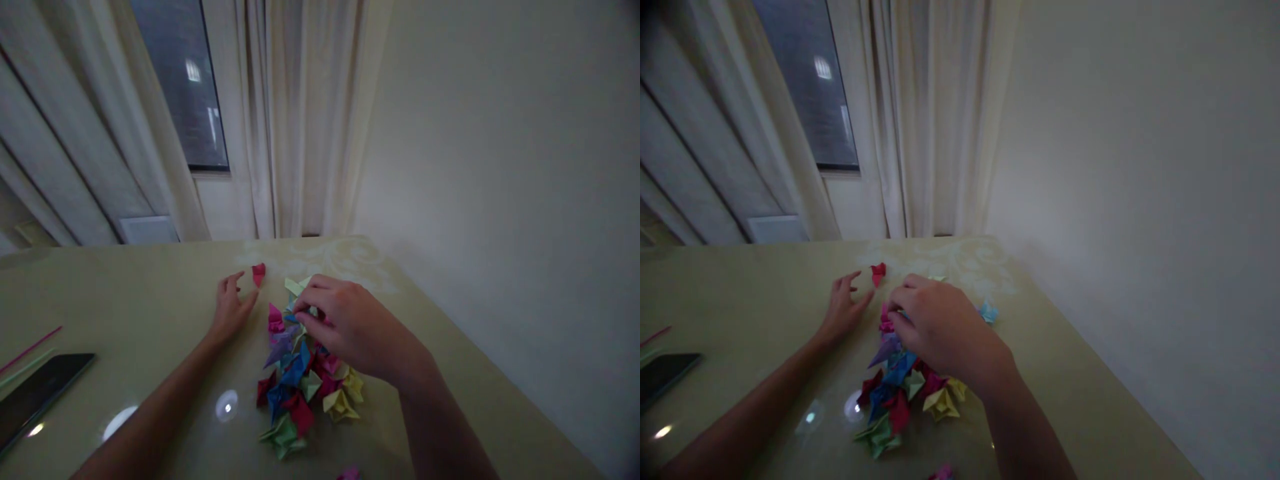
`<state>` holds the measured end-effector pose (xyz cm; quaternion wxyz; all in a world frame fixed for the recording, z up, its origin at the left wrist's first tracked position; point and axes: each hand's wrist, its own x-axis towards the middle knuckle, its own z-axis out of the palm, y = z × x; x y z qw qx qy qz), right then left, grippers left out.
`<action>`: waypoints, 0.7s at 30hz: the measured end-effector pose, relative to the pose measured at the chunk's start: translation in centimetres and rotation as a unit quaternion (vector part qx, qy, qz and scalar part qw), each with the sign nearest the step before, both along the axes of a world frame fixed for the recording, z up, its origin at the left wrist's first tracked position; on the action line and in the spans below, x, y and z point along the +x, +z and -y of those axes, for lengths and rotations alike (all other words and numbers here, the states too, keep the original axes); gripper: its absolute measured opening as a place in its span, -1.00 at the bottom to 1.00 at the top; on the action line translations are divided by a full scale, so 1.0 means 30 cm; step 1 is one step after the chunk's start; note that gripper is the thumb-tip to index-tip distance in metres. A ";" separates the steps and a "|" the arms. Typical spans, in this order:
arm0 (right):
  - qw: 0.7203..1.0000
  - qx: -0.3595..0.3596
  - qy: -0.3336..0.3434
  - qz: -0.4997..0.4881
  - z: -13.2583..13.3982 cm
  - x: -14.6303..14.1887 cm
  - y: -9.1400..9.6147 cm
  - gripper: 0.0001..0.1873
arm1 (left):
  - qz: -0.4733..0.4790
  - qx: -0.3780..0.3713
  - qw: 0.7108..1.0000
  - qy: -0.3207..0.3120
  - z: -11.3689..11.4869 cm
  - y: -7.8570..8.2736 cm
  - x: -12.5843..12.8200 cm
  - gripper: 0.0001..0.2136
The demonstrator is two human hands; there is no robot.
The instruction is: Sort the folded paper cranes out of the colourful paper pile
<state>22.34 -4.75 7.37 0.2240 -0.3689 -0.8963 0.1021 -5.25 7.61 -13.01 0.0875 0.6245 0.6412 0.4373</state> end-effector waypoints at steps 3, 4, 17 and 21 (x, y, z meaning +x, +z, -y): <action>1.000 -0.004 0.004 -0.003 -0.006 0.004 0.005 -0.90 | -0.039 0.015 0.999 0.011 -0.091 -0.002 0.004 -0.25; 1.000 -0.008 0.005 -0.005 -0.008 0.007 0.006 -0.90 | -0.052 0.007 0.999 0.007 -0.120 0.004 0.005 -0.23; 0.999 0.028 -0.018 -0.026 0.010 0.032 0.019 -0.90 | -0.002 -0.038 0.998 -0.052 -0.131 0.022 -0.008 -0.74; 0.994 0.066 -0.022 -0.082 0.092 0.045 0.060 -0.90 | 0.043 -0.001 0.999 -0.006 0.015 0.039 0.009 -0.65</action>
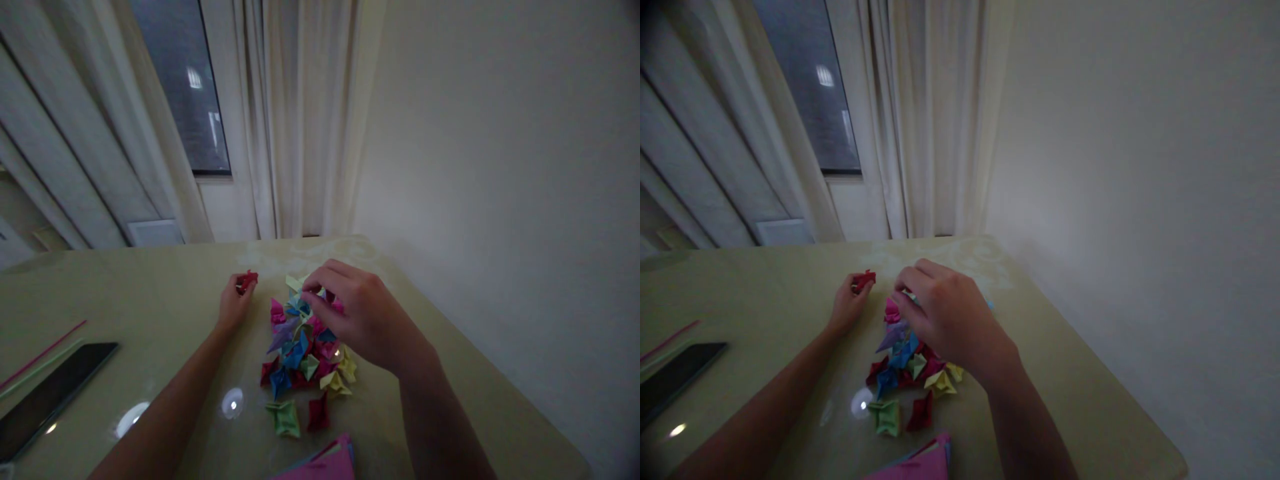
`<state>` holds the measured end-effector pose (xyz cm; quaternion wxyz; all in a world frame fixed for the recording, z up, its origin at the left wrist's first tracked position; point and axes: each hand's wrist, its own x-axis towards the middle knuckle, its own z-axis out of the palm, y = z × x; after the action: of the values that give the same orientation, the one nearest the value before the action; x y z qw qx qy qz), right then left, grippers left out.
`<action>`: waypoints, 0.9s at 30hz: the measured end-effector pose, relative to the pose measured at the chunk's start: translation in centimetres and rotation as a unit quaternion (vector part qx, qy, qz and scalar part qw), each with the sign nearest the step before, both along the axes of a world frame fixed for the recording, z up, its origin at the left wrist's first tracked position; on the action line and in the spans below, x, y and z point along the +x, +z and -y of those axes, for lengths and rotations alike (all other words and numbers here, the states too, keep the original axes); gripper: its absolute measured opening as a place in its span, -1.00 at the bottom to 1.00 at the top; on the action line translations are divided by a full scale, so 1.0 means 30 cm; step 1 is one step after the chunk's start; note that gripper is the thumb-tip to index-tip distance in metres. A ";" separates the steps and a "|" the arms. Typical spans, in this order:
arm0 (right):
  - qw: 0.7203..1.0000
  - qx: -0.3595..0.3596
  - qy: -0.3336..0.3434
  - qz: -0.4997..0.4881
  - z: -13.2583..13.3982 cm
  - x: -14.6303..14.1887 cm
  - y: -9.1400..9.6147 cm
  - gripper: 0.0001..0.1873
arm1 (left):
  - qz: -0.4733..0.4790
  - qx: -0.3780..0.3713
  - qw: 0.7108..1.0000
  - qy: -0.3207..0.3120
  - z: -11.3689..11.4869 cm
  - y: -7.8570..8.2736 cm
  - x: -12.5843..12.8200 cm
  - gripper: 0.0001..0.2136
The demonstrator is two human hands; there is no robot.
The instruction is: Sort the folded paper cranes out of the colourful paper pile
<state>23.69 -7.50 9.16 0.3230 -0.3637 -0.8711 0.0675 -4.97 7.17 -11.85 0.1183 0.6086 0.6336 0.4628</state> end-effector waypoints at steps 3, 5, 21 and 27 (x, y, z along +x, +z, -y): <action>0.999 0.020 -0.005 -0.050 0.066 0.016 0.004 -0.90 | 0.002 0.031 0.999 -0.015 0.127 -0.005 0.035 -0.65; 0.997 0.025 -0.009 -0.074 0.108 0.032 -0.044 -0.89 | -0.022 0.029 0.996 -0.081 0.189 -0.016 0.061 -0.60; 0.879 -0.120 -0.335 -0.318 0.456 0.227 -0.728 -0.35 | -0.020 0.006 0.997 -0.077 0.364 -0.016 0.071 -0.66; 0.903 -0.116 -0.323 -0.258 0.450 0.188 -0.735 -0.39 | -0.010 -0.006 0.999 -0.050 0.550 -0.018 0.047 -0.56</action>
<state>29.34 -21.01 -12.91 0.4964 -0.6297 -0.5780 0.1516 -3.55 -9.33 -12.40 0.1388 0.6438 0.6063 0.4458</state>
